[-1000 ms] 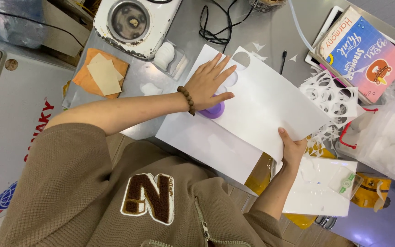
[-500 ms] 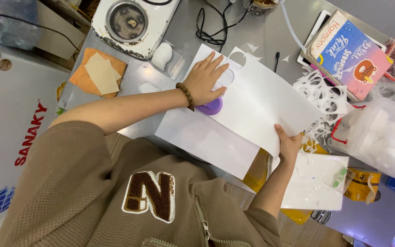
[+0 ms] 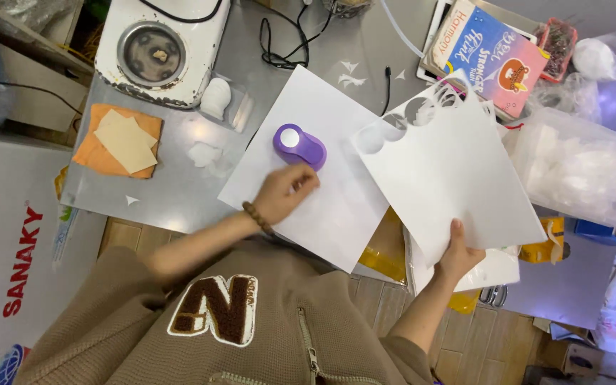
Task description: Punching out circular shapes from white sheets of paper using a paper punch tool.
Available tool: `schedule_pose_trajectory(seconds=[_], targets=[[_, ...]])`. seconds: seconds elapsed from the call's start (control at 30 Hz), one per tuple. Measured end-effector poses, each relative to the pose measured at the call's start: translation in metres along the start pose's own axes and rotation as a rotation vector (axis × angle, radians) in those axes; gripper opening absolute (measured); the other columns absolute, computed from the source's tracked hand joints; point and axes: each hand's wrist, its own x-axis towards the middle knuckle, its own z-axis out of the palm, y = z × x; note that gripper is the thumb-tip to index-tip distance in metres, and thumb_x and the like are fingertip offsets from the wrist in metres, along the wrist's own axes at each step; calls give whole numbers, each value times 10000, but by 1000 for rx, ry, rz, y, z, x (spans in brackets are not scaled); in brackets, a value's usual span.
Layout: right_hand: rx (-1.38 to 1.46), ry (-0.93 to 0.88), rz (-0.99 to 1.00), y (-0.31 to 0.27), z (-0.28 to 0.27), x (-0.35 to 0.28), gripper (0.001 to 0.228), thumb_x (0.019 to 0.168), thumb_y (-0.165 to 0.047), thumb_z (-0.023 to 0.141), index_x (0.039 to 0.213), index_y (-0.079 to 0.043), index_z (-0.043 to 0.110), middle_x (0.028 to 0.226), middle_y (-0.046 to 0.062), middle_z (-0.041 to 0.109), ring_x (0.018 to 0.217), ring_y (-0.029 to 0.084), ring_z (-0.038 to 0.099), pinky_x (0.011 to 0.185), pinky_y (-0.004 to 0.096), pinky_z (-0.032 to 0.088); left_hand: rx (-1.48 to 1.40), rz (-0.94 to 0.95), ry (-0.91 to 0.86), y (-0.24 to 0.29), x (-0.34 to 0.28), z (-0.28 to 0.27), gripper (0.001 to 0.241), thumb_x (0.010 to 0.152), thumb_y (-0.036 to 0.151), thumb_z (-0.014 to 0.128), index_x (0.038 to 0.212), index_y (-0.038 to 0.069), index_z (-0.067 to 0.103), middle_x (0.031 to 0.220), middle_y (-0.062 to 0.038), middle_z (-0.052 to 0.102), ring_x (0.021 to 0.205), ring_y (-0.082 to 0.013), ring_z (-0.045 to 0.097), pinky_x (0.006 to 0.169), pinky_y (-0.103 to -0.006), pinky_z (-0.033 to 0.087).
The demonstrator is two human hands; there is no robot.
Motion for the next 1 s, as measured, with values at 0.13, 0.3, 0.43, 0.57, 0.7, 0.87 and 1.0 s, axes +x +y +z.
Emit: schedule_pose_trajectory(seconds=[0.13, 0.3, 0.43, 0.57, 0.7, 0.87, 1.0], targets=[[64, 264, 11, -39, 75, -57, 354, 940, -15, 722, 1244, 118, 602, 1223, 180, 694, 1039, 233, 701, 926, 349, 613, -270, -123, -219, -2, -7, 66, 325, 979, 242, 655, 1245, 60, 610, 1157, -49, 704, 951, -128, 692, 823, -266, 575], [200, 388, 21, -34, 133, -108, 299, 969, -23, 702, 1185, 165, 617, 1186, 191, 710, 997, 233, 715, 887, 357, 630, -852, -187, 13, 15, 11, 121, 456, 994, 216, 654, 1379, 26, 504, 1239, -69, 659, 1077, -121, 625, 898, -313, 549], [291, 278, -86, -4, 141, -126, 326, 999, -44, 707, 1237, 132, 571, 1202, 150, 670, 1042, 196, 670, 934, 327, 604, -804, -42, 208, 24, 13, 110, 387, 1046, 205, 622, 1350, -28, 565, 1230, -94, 682, 1096, -136, 626, 951, -323, 540], [410, 10, -44, 7, 122, -128, 601, 1025, -341, 687, 1397, 86, 484, 1296, 115, 607, 1144, 176, 568, 962, 320, 519, -680, 69, 288, 8, 17, 85, 371, 1057, 193, 583, 1352, -30, 568, 1236, -97, 692, 1113, -150, 637, 977, -326, 529], [843, -315, 175, -99, 116, -113, 942, 808, -701, 628, 1419, -26, 386, 1374, 111, 621, 1278, 255, 608, 1044, 455, 539, -498, 73, 158, -18, 22, 30, 385, 1058, 218, 573, 1361, -19, 558, 1233, -111, 708, 1113, -166, 658, 976, -328, 535], [370, -517, 320, 4, 61, -97, 712, 999, -409, 640, 1519, 47, 470, 1377, 174, 652, 1210, 232, 635, 980, 346, 516, -288, 36, -183, -38, 13, -10, 468, 1036, 256, 571, 1425, 4, 504, 1263, -128, 706, 1147, -199, 678, 976, -346, 537], [10, -303, 390, -6, 96, -122, 424, 976, -112, 650, 1358, 50, 565, 1251, 136, 698, 1074, 176, 680, 933, 317, 552, -245, 50, -289, -70, 12, -2, 501, 1039, 261, 577, 1454, 1, 474, 1323, -144, 674, 1212, -241, 654, 1001, -376, 514]])
